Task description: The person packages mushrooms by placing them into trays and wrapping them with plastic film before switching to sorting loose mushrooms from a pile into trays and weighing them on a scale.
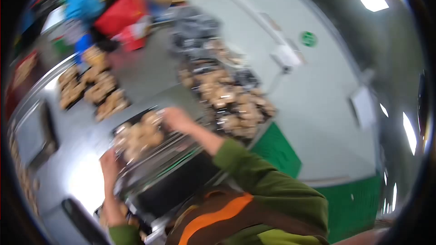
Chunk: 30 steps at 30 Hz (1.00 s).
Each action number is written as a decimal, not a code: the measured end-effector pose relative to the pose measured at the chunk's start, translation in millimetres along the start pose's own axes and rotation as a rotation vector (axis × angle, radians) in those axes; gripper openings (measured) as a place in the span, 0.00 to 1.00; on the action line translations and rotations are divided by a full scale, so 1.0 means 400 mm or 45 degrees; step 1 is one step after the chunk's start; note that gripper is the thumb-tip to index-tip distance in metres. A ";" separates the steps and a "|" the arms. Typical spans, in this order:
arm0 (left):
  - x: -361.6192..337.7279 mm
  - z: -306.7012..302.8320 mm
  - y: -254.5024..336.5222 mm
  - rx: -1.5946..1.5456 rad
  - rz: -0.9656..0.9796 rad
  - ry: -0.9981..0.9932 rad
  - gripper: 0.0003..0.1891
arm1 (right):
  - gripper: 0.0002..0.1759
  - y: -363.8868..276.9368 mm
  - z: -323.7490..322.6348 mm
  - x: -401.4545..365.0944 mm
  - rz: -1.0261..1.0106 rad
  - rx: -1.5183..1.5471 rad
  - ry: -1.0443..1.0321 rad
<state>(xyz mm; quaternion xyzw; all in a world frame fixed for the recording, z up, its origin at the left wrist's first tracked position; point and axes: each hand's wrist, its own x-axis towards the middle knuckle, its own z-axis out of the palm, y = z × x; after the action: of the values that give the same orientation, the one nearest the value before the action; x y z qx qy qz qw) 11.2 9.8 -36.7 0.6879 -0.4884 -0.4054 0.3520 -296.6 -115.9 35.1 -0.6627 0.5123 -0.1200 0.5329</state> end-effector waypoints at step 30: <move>-0.451 0.253 0.033 0.426 0.412 0.043 0.16 | 0.15 0.427 0.263 -0.708 0.037 -0.298 1.209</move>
<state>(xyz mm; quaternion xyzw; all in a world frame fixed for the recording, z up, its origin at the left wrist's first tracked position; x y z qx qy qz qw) -120.1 170.1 -29.3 0.6561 -0.6468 -0.2456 0.3016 -442.9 189.8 -39.5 -0.5830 0.7179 -0.3432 0.1639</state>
